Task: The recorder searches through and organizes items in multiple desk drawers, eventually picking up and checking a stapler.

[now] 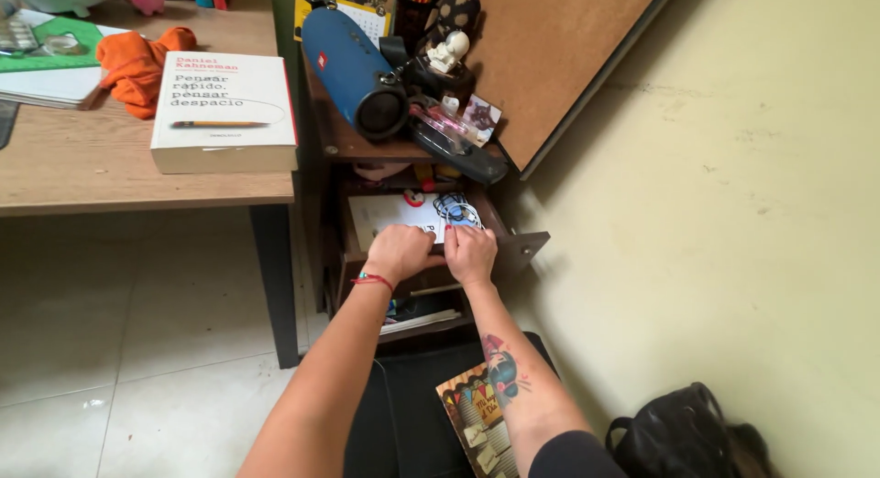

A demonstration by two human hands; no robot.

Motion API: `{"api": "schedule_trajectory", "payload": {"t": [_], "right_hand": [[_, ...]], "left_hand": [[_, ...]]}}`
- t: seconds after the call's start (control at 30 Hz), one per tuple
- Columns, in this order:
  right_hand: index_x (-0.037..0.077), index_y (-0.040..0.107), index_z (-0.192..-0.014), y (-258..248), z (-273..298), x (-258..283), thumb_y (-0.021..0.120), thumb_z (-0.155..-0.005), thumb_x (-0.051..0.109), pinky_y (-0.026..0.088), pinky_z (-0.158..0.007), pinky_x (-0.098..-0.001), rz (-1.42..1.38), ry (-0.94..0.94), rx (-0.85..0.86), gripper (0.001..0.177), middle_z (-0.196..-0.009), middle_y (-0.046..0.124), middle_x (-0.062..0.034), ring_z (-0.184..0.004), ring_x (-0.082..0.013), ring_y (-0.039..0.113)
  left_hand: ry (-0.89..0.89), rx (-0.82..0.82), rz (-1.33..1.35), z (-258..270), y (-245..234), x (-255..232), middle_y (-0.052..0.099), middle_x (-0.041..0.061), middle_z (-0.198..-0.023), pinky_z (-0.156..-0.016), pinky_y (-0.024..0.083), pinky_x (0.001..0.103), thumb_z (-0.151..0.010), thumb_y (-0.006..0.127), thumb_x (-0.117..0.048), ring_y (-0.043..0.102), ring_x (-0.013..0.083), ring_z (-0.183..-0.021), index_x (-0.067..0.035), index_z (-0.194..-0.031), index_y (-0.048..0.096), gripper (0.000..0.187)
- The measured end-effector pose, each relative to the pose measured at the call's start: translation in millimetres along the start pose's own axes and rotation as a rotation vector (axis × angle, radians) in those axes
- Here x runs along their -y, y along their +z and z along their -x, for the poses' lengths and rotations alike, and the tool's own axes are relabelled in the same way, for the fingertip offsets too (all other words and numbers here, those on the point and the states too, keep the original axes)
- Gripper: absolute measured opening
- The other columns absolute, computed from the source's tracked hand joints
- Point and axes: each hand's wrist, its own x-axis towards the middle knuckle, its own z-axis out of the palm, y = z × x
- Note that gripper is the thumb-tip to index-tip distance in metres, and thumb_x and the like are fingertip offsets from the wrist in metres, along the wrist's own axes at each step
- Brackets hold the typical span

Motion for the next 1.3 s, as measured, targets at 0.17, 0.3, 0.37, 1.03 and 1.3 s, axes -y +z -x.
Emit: {"api": "schedule_trajectory", "payload": {"t": [0.17, 0.3, 0.37, 1.03, 1.3], "right_hand": [[0.011, 0.068, -0.073, -5, 3, 6, 0.059, -0.098, 0.024, 0.044, -0.076, -0.0435, 0.002, 0.048, 0.045, 0.03, -0.074, 0.068, -0.0058, -0.078, -0.0275, 0.065], [0.009, 0.068, -0.087, -11, 14, 10, 0.058, -0.099, 0.024, 0.043, -0.092, -0.0457, -0.065, -0.008, -0.024, 0.021, -0.087, 0.066, -0.0057, -0.091, -0.0288, 0.059], [0.01, 0.067, -0.09, -13, 20, 9, 0.059, -0.098, 0.023, 0.041, -0.099, -0.0467, -0.068, -0.002, 0.008, 0.018, -0.093, 0.065, -0.0066, -0.098, -0.0294, 0.058], [0.012, 0.063, -0.119, 17, 22, -7, 0.065, -0.099, 0.036, 0.033, -0.118, -0.0512, -0.021, -0.018, 0.096, 0.031, -0.127, 0.061, -0.0109, -0.132, -0.0329, 0.051], [-0.003, 0.027, -0.158, 32, 46, 15, 0.062, -0.1, 0.025, 0.019, -0.124, -0.0571, -0.002, 0.182, 0.071, 0.074, -0.165, 0.013, -0.0324, -0.152, -0.0536, 0.017]], "left_hand": [[-0.048, 0.022, -0.031, 1, 5, -2, 0.075, 0.011, -0.084, -0.071, 0.059, 0.043, -0.083, 0.069, -0.064, 0.074, 0.0294, -0.082, -0.012, -0.09, 0.076, 0.052], [-0.06, -0.022, -0.051, 6, 14, -2, 0.075, 0.01, -0.084, -0.07, 0.058, 0.041, -0.085, 0.07, -0.06, 0.074, 0.0275, -0.082, -0.012, -0.095, 0.074, 0.049], [-0.067, -0.046, -0.066, 14, 9, -9, 0.076, 0.008, -0.085, -0.073, 0.057, 0.041, -0.085, 0.071, -0.058, 0.074, 0.0269, -0.08, -0.012, -0.097, 0.071, 0.048], [-0.076, 0.0, -0.142, 8, -1, 4, 0.072, 0.007, -0.109, -0.088, 0.054, 0.045, -0.078, 0.08, -0.051, 0.066, 0.0268, -0.11, -0.011, -0.116, 0.063, 0.057], [-0.075, -0.041, -0.211, -1, -5, 10, 0.066, 0.011, -0.128, -0.123, 0.01, 0.061, -0.079, 0.079, -0.053, 0.039, 0.0317, -0.146, -0.013, -0.119, 0.065, 0.059]]}}
